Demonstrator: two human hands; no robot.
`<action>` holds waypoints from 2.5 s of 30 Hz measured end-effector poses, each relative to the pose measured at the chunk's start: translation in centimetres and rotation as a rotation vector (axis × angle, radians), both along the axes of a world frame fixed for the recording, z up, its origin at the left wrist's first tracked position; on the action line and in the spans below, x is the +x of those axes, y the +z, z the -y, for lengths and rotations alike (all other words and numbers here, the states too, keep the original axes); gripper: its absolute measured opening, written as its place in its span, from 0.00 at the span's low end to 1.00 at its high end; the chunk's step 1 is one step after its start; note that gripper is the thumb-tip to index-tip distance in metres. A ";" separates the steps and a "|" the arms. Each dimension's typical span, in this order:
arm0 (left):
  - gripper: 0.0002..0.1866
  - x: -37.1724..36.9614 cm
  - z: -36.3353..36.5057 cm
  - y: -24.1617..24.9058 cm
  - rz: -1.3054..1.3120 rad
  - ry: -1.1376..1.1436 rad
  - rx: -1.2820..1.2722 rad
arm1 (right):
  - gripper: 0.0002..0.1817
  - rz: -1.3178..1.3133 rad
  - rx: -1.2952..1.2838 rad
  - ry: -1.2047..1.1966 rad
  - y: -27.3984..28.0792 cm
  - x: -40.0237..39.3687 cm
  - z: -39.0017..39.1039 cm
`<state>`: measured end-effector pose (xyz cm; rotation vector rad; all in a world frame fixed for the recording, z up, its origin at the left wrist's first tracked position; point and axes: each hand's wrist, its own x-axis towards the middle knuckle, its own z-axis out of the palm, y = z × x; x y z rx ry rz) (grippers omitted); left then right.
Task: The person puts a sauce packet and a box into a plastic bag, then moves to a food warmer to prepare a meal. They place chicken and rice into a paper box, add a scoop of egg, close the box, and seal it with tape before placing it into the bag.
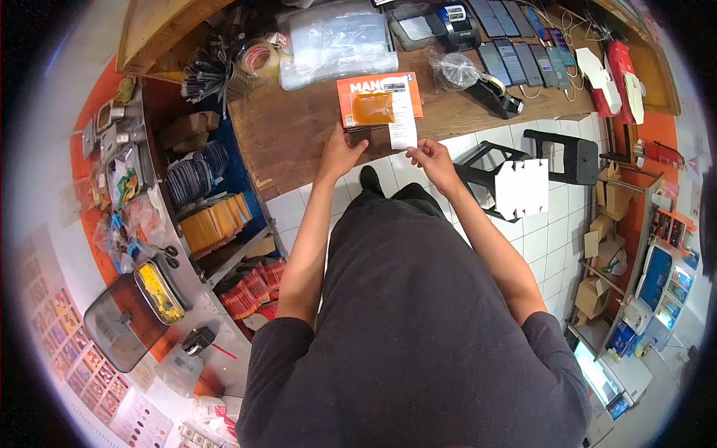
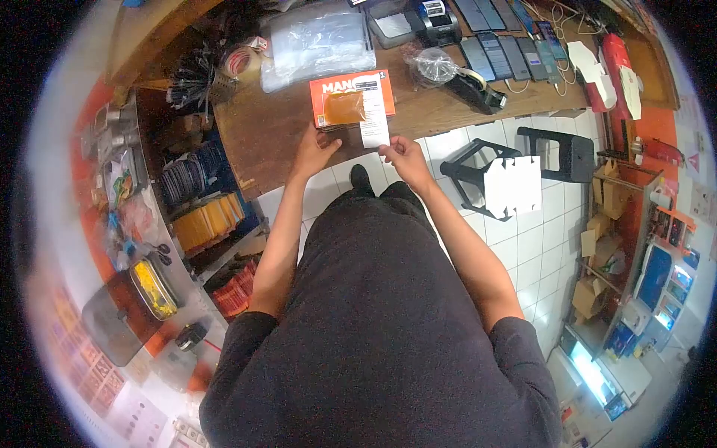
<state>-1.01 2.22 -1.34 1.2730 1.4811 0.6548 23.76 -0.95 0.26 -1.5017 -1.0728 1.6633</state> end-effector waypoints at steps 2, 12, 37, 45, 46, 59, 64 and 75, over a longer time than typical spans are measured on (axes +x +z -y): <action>0.36 0.2 0.1 0.8 0.019 -0.001 0.012 | 0.07 -0.015 0.020 -0.007 -0.1 0.0 0.0; 0.50 2.6 0.6 0.2 -0.020 -0.023 0.113 | 0.08 0.039 -0.018 -0.050 -0.7 1.2 0.2; 0.40 2.3 1.5 0.5 0.078 0.159 -0.023 | 0.09 -0.122 0.041 0.105 1.2 4.0 -1.6; 0.27 0.1 1.5 0.4 -0.024 0.314 0.080 | 0.15 0.043 0.064 0.367 -0.4 7.1 -2.2; 0.23 -0.7 0.8 0.3 -0.024 0.325 0.122 | 0.15 0.076 0.043 0.414 -0.6 7.7 -2.2; 0.12 -4.8 -23.5 -3.7 -0.443 -0.184 0.389 | 0.11 0.094 -0.218 0.001 -2.1 14.7 3.3; 0.07 -5.0 -27.3 -2.5 -0.552 -0.315 0.012 | 0.12 0.101 -0.258 -0.296 -2.3 16.3 4.9; 0.06 -5.7 -30.4 -2.0 -0.685 -0.709 0.377 | 0.13 0.102 -0.342 -0.457 -1.4 16.0 6.7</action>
